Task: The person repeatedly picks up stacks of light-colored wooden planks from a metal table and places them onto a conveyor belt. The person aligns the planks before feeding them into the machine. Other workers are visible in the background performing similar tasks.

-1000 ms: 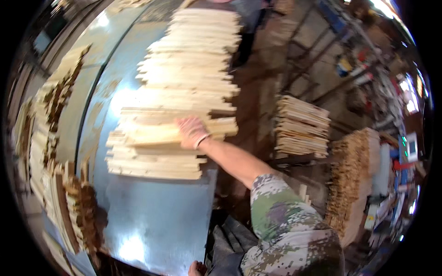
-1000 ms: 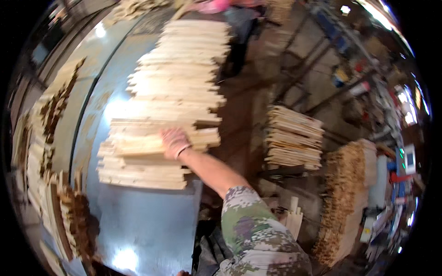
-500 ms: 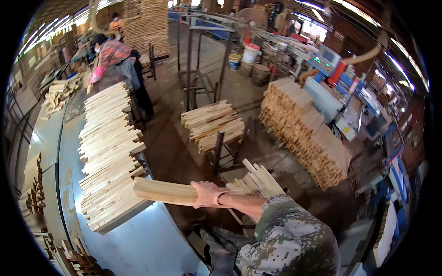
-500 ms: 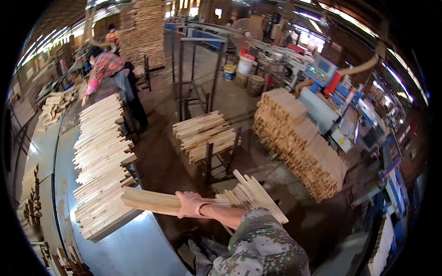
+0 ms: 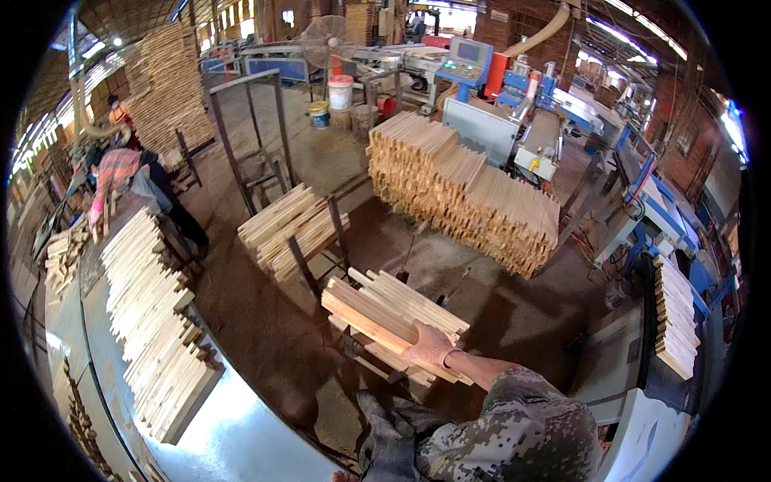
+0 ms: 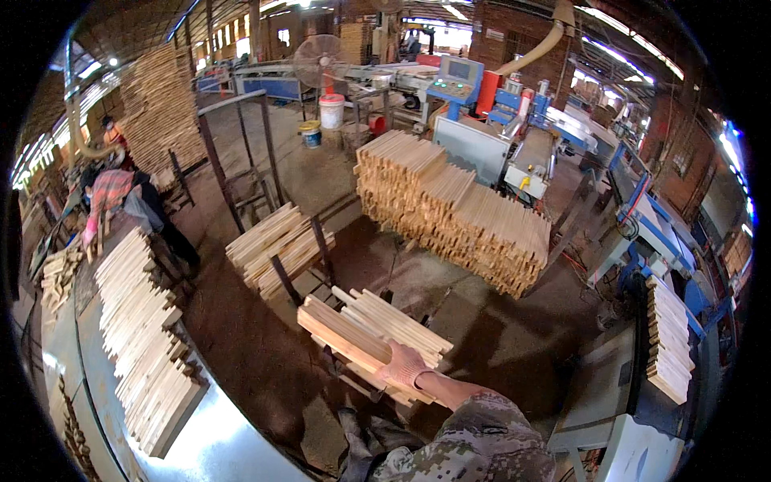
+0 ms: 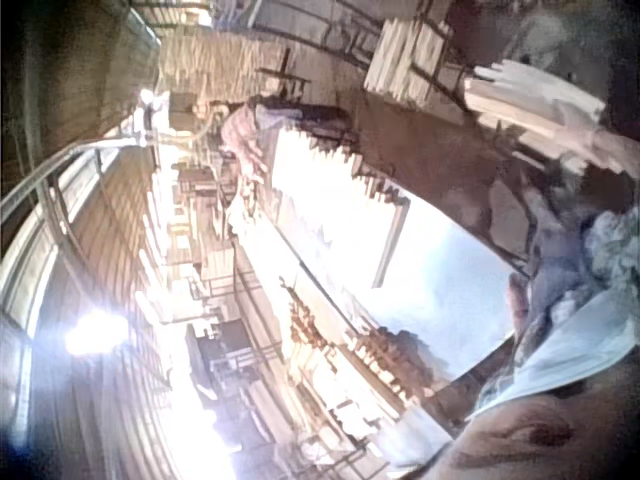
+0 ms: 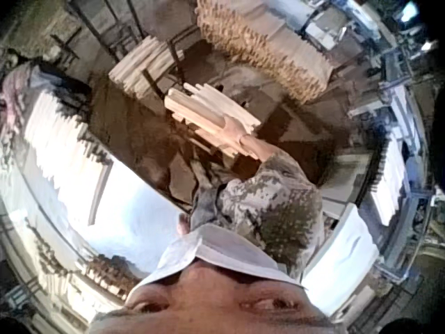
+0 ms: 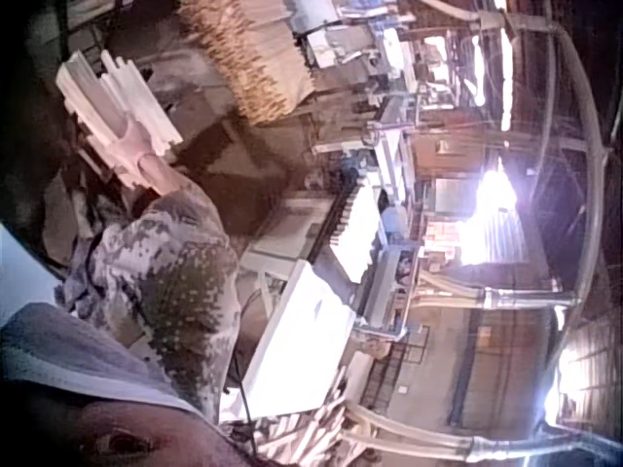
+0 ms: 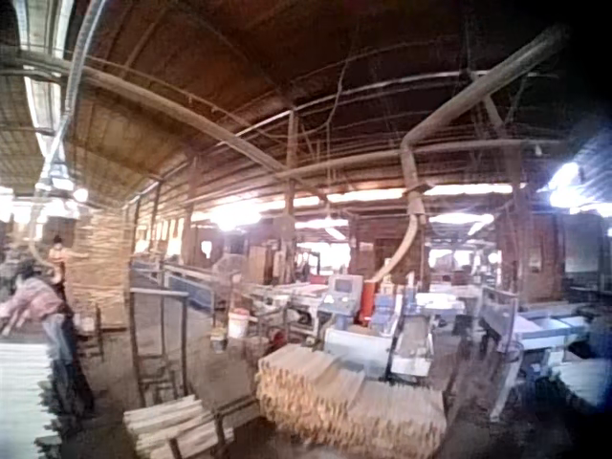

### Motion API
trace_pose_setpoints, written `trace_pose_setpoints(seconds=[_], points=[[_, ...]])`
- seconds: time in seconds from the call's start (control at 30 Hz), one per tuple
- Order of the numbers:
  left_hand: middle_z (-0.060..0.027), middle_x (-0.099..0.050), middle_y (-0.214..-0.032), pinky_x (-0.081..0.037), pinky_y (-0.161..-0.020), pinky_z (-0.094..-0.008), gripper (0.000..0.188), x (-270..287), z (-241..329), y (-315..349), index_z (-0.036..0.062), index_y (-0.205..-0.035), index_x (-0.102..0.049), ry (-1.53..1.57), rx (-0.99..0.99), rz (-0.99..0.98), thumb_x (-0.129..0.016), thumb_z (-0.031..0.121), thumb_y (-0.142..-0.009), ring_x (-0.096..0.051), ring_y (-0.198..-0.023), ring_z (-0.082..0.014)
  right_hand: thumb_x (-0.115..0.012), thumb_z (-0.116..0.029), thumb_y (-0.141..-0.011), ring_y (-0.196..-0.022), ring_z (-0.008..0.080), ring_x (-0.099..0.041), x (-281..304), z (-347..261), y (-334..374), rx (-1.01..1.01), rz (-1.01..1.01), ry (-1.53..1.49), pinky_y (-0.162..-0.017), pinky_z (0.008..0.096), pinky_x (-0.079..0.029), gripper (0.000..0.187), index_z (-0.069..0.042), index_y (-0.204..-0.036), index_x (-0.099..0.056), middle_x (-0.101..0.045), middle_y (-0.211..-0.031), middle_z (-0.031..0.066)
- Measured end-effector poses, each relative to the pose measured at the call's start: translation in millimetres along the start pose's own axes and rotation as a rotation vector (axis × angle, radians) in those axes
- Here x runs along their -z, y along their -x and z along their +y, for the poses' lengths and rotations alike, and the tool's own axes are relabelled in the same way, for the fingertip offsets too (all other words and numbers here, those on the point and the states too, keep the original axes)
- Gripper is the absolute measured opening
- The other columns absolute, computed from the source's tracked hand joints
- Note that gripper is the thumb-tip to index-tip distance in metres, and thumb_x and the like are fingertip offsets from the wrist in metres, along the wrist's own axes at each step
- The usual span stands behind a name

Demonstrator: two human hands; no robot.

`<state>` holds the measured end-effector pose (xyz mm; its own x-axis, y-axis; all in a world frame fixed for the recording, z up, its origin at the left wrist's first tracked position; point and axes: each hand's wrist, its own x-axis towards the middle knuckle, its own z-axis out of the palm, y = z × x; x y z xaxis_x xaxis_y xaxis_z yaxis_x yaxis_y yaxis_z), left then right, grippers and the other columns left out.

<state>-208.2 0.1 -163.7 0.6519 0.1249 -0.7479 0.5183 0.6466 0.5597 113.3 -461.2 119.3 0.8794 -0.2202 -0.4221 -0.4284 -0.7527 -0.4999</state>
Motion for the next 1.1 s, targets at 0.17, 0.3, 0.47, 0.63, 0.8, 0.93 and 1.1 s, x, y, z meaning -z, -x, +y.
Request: trace_pose_setpoints(seconds=[0.17, 0.3, 0.47, 0.63, 0.8, 0.93, 1.1], points=[[-0.0077, -0.056, -0.084, -0.044, -0.065, -0.0397, 0.016, -46.6, -9.6, -14.0, 0.0042, -0.098, -0.061, -0.890, -0.368, -0.097, -0.064, 0.020, -0.102, -0.054, -0.071, -0.0234, -0.086, -0.045, -0.066, -0.128, 0.0410, -0.064, 17.6, 71.1, -9.9, -0.081, 0.077, -0.039, -0.111, 0.0435, -0.050, 0.110, 0.006, -0.154, -0.046, -0.066, -0.136, 0.0297], [-0.0060, -0.063, -0.084, -0.052, -0.068, -0.0398, 0.022, -84.8, 21.9, 10.9, 0.0013, -0.107, -0.066, -0.071, 0.155, -0.107, -0.066, 0.023, -0.102, -0.064, -0.079, -0.0237, -0.091, -0.038, -0.059, -0.111, 0.0378, -0.073, 47.0, 100.4, -5.1, -0.208, 0.031, -0.088, -0.102, 0.0426, -0.056, 0.101, 0.007, -0.142, -0.055, -0.073, -0.122, 0.0264], [-0.0051, -0.061, -0.090, -0.048, -0.068, -0.0336, 0.023, -91.5, 9.7, 20.1, 0.0094, -0.087, -0.060, -0.344, 0.117, -0.070, -0.060, 0.024, -0.105, -0.062, -0.083, -0.0205, -0.092, -0.040, -0.063, -0.131, 0.0383, -0.061, 29.5, 177.6, -30.4, -0.276, -0.006, 0.026, -0.111, 0.0443, -0.049, 0.115, 0.003, -0.157, -0.043, -0.064, -0.139, 0.0277], [-0.0002, -0.049, -0.079, -0.041, -0.061, -0.0303, 0.024, -104.8, -27.6, 14.4, 0.0116, -0.080, -0.054, -0.244, 0.314, 0.311, -0.060, 0.015, -0.104, -0.052, -0.069, -0.0166, -0.092, -0.041, -0.063, -0.134, 0.0400, -0.058, 31.2, 200.2, -76.1, -0.353, -0.071, 0.022, -0.114, 0.0454, -0.047, 0.115, 0.000, -0.159, -0.042, -0.061, -0.141, 0.0267], [0.0025, -0.043, -0.071, -0.039, -0.055, -0.0282, 0.024, -165.4, 7.3, 52.4, 0.0141, -0.079, -0.052, -0.449, 0.292, 0.142, -0.061, 0.014, -0.101, -0.046, -0.061, -0.0134, -0.092, -0.040, -0.067, -0.128, 0.0402, -0.060, 36.1, 172.7, -173.5, -0.344, -0.032, 0.164, -0.111, 0.0477, -0.047, 0.117, -0.003, -0.162, -0.034, -0.063, -0.134, 0.0252], [0.0032, -0.043, -0.069, -0.037, -0.050, -0.0274, 0.024, -200.9, 32.8, 57.4, 0.0149, -0.078, -0.052, -0.215, 0.463, 0.244, -0.061, 0.015, -0.100, -0.043, -0.057, -0.0116, -0.091, -0.046, -0.074, -0.129, 0.0380, -0.058, 6.9, 185.7, -267.5, -0.255, 0.127, 0.292, -0.110, 0.0494, -0.045, 0.117, -0.005, -0.164, -0.027, -0.061, -0.135, 0.0218], [-0.0005, -0.048, -0.069, -0.039, -0.051, -0.0273, 0.023, -255.3, 39.0, 60.8, 0.0107, -0.078, -0.054, -0.350, 0.402, 0.491, -0.065, 0.013, -0.099, -0.044, -0.057, -0.0118, -0.086, -0.048, -0.081, -0.132, 0.0337, -0.056, -10.6, 191.7, -342.0, -0.236, 0.269, 0.443, -0.115, 0.0492, -0.040, 0.113, -0.004, -0.165, -0.026, -0.060, -0.137, 0.0182]])
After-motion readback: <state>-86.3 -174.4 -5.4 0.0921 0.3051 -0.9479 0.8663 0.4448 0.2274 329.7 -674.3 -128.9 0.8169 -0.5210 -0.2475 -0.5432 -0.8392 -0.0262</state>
